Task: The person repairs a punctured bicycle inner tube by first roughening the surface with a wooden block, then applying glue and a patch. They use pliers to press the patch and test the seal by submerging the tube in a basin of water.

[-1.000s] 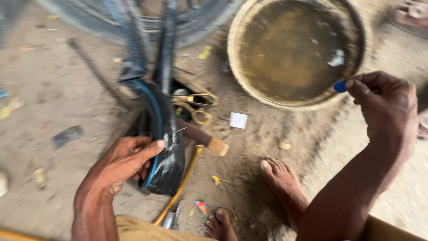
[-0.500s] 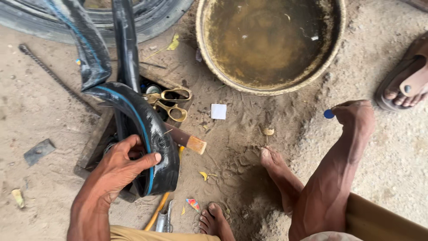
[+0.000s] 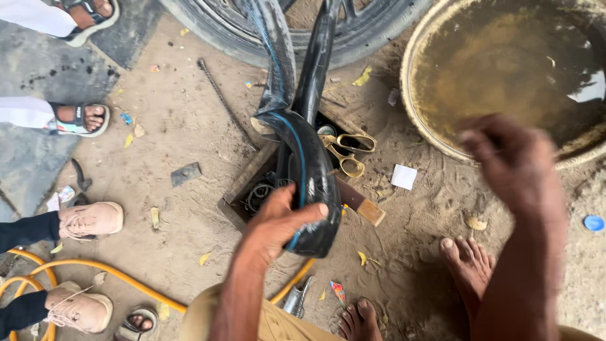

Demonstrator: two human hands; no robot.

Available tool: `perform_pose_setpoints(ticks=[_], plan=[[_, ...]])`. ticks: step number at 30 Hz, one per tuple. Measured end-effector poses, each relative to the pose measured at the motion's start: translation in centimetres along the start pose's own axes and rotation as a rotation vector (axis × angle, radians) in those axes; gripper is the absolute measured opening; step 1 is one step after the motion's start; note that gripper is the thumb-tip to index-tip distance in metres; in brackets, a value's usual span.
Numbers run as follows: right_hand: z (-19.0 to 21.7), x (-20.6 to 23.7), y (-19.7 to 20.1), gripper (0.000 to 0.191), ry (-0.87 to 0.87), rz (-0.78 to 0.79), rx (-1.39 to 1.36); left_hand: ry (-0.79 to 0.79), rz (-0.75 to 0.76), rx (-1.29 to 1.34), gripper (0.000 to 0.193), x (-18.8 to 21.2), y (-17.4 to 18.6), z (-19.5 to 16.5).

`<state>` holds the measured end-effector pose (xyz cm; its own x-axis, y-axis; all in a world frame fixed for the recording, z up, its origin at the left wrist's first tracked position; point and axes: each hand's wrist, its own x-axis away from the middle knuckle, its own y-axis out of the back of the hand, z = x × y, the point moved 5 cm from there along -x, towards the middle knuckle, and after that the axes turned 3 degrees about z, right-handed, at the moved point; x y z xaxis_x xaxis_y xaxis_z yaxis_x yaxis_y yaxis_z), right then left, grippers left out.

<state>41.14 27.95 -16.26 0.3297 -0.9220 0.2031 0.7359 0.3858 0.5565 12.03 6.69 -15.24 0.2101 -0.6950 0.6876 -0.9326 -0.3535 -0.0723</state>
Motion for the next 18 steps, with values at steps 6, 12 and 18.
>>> perform_pose_setpoints(ticks=[6, 12, 18], plan=[[5.6, 0.0, -8.4, 0.014, 0.198, 0.460, -0.181, -0.122, -0.019, -0.064, 0.048, -0.3, 0.0, 0.5], [9.4, 1.3, -13.6, 0.024, 0.490, 0.517, -0.391, -0.077, 0.014, 0.089, 0.032, -0.9, 0.7, 0.6], [10.0, 1.5, -14.9, 0.018, 0.422, 0.431, -0.328, 0.003, -0.020, -0.002, 0.032, -0.6, 0.8, -0.3]])
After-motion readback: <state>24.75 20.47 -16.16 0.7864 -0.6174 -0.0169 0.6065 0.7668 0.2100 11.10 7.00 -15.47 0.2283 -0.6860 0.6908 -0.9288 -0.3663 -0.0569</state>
